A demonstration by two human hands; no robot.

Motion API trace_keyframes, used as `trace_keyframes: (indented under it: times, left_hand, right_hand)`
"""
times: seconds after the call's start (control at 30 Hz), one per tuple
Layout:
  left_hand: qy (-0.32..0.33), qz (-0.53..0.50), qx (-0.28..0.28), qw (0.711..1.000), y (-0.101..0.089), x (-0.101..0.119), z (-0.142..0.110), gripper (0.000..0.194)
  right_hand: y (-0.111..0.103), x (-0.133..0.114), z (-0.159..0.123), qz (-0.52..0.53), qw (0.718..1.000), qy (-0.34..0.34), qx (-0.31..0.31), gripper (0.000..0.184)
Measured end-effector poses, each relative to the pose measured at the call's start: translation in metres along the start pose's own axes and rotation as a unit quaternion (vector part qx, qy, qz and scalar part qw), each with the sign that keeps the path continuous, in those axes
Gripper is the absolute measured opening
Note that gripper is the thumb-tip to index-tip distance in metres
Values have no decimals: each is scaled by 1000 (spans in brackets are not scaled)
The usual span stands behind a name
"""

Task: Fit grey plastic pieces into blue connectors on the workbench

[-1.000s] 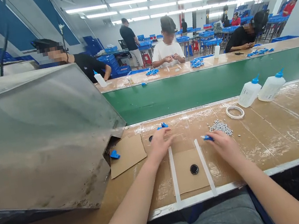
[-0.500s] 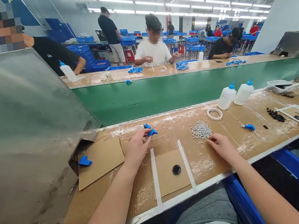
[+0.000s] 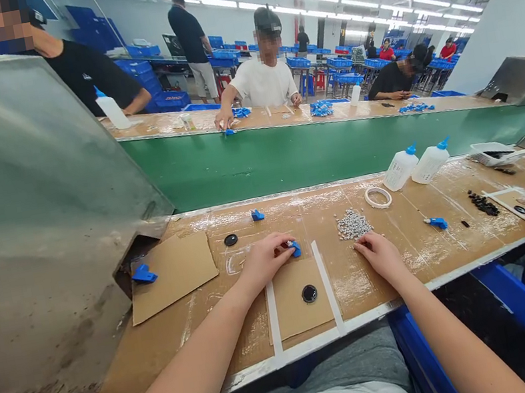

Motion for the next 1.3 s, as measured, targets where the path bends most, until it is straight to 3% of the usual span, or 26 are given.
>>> trace_keyframes:
  times: [0.43,0.67,1.0,1.1,1.2,1.3]
  left_hand:
    - [6,-4,-24,1000,5,8,2,22]
    - [8,-14,-23,1000,5,7,1,22]
    - [32,-32,-28,999,10,11,4,17]
    - [11,-85,-33,996,13,13,1,25]
    - [13,-148,-49,988,18,22,-2,28]
    - [4,-168,-73,983,23,27,-4,29]
  right_hand:
    - [8,-40,-22,-69,985,-153,31,37]
    - [9,-49,-28,-96,978,-183,17,37]
    - [18,-66,6,-184,947,-205,-165,17]
    - [22,-88,5,-113,953,-228,-162,18]
    - [18,-113,2,50,974,-205,-81,23]
    - [22,-128,-3,190,969,-160,4,27]
Point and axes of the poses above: each hand's wrist, its own z-axis towards the middle knuckle, its own y-axis out of the palm, x = y × z, the point moved 9 cm from there along z, towards the middle knuckle, and after that the axes turned 11 degrees about y, right-handed, at the moved point
